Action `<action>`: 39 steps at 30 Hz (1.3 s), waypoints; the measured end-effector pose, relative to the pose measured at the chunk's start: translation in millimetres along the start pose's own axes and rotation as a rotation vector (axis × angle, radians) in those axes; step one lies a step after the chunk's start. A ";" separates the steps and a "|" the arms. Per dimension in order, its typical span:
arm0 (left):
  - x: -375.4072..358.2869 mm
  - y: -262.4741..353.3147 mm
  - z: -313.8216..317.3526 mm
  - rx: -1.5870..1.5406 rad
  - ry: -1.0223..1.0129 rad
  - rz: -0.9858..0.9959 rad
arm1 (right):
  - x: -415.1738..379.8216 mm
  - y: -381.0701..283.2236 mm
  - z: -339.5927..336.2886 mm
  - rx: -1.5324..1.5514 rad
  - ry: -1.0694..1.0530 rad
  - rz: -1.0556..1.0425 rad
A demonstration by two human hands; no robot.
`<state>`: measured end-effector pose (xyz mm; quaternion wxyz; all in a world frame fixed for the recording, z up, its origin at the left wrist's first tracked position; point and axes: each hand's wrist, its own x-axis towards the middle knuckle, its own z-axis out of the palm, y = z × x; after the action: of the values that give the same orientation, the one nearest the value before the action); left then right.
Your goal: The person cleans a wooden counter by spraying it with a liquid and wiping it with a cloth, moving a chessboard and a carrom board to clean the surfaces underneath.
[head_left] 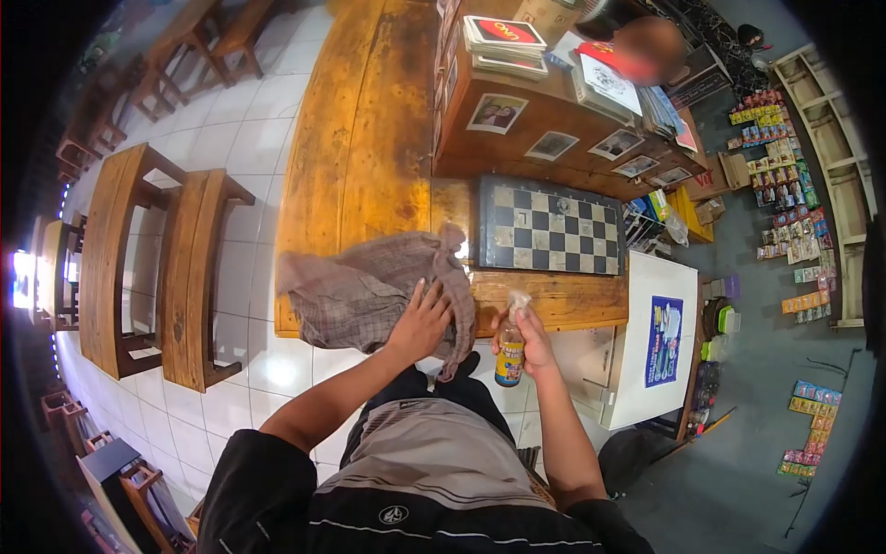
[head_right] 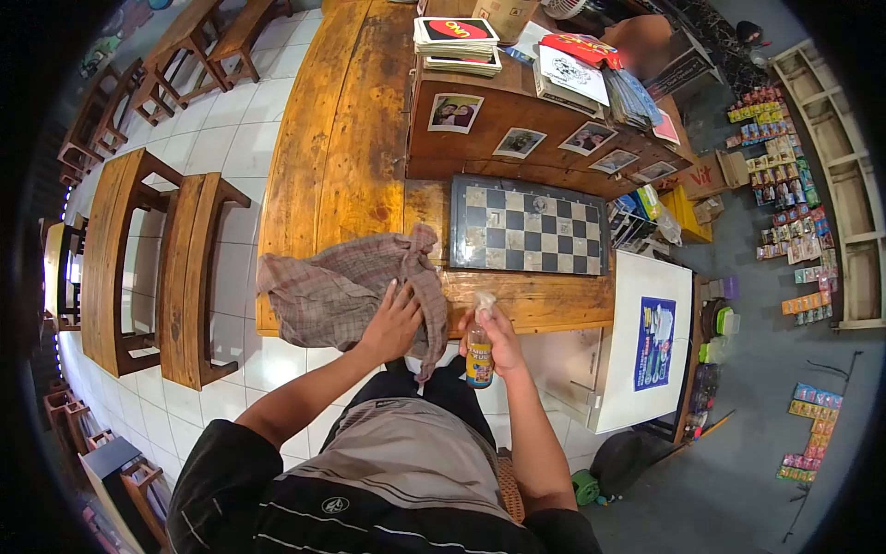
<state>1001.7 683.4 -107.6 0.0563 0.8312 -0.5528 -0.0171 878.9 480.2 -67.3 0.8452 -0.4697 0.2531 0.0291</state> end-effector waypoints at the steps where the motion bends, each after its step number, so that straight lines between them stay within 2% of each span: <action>1: -7.0 -8.2 5.5 -0.019 -0.010 0.049 | 2.2 3.6 -7.3 -0.050 -0.052 0.009; 3: -23.3 -32.0 3.6 -0.034 -0.020 0.097 | 2.0 0.7 -3.9 -0.053 -0.080 0.020; 5: -48.0 -61.6 -21.9 -0.190 -0.185 0.024 | -0.4 -8.0 10.6 -0.031 0.025 0.007; 7: -73.7 -89.0 -35.3 -0.299 -0.105 -0.128 | -1.2 -13.0 14.0 -0.011 0.012 0.005; 9: -91.1 -114.6 -47.5 -0.280 -0.081 -0.176 | -4.3 -10.7 6.4 0.016 0.001 -0.002; 12: -82.6 -113.5 -45.0 -0.190 0.010 -0.287 | -3.5 3.8 -19.2 0.017 -0.048 0.002; 13: -78.6 -107.8 -43.5 -0.125 0.071 -0.355 | -6.2 -0.1 -20.6 0.022 -0.047 0.002; 17: -51.9 -73.2 -31.3 -0.102 0.068 -0.465 | -17.6 -20.4 -30.6 0.052 -0.021 -0.028; 19: -38.5 -51.4 -21.7 -0.105 0.091 -0.471 | -21.6 -26.6 -46.3 0.054 -0.018 -0.017; 24: 2.7 16.8 -4.2 -0.123 0.070 -0.450 | -9.8 -28.0 -91.6 -0.022 -0.190 -0.003; 31: 66.9 111.3 13.2 -0.151 0.147 -0.493 | -5.4 -73.5 -142.7 -0.082 -0.258 0.044; 34: 98.3 151.3 14.4 -0.223 0.096 -0.475 | -4.3 -92.6 -164.8 -0.078 -0.265 0.064; 36: 115.4 176.7 7.6 -0.348 -0.129 -0.380 | 3.5 -87.2 -182.3 -0.070 -0.327 0.077; 37: 114.8 174.2 13.4 -0.338 -0.122 -0.395 | 8.8 -83.9 -188.0 -0.062 -0.369 0.087; 39: 106.5 165.3 33.0 -0.340 0.032 -0.289 | 14.5 -81.9 -185.6 -0.038 -0.375 0.126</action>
<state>888.4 519.6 -118.1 0.2016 0.8804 -0.4162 -0.1047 840.7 281.7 -90.0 0.8649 -0.4553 0.1198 0.1738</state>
